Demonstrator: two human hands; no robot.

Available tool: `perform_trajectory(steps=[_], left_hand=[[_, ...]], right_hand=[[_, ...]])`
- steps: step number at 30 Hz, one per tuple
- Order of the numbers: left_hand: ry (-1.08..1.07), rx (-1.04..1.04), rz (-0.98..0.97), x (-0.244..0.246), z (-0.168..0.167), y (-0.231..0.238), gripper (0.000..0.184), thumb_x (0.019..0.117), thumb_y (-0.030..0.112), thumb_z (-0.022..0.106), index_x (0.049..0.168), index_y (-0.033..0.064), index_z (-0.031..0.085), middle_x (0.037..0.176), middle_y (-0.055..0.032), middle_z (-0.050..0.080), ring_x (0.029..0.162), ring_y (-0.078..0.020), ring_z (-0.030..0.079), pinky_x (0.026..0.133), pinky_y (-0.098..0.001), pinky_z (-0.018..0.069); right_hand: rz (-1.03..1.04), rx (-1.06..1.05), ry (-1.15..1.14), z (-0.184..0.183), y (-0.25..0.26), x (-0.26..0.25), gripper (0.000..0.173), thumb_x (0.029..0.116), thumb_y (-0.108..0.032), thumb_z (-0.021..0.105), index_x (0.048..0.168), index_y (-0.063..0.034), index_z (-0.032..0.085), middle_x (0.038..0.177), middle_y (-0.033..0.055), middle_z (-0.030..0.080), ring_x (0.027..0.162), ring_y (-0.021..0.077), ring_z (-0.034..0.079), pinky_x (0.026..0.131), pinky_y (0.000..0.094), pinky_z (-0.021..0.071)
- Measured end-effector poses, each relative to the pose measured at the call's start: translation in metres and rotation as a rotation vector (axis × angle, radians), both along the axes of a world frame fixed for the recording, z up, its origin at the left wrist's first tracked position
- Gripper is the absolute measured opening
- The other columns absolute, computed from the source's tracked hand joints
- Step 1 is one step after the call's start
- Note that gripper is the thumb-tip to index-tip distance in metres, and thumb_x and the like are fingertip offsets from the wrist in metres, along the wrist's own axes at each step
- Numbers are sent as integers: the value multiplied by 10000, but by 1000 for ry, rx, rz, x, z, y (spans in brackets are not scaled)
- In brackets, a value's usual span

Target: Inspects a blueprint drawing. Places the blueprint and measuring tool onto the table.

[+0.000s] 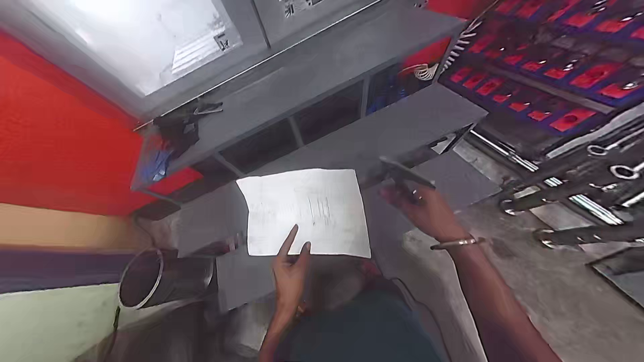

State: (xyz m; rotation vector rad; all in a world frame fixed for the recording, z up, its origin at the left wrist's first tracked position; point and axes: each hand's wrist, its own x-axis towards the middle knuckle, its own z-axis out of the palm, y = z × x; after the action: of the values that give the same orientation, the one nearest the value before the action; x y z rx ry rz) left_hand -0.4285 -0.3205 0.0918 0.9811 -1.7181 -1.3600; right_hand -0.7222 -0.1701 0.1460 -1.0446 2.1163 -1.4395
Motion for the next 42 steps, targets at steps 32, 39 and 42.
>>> perform_trajectory(steps=[32,39,42], left_hand=[[168,-32,-287,-508,52,-290,548,913,65,740,1436,71,574,1293,-150,680,894,-225,739,813,-421,626],[-58,288,-297,-634,21,-417,718,885,129,775,1518,29,450,1363,-262,602,1052,-342,712,933,-498,589],[-204,281,-361,-645,18,-435,865,877,219,796,1586,54,330,1355,-275,595,1131,-378,669,985,-539,546]], right_hand=[[-370,40,30,-10,-71,-261,192,955,-312,659,932,-125,700,725,-104,659,539,-36,516,512,169,455],[21,498,254,88,-294,-400,397,1007,-436,612,1051,-55,716,814,48,665,719,126,622,702,375,540],[133,680,248,90,-362,-452,408,1013,-439,608,1016,-44,707,821,98,657,755,216,628,751,471,526]])
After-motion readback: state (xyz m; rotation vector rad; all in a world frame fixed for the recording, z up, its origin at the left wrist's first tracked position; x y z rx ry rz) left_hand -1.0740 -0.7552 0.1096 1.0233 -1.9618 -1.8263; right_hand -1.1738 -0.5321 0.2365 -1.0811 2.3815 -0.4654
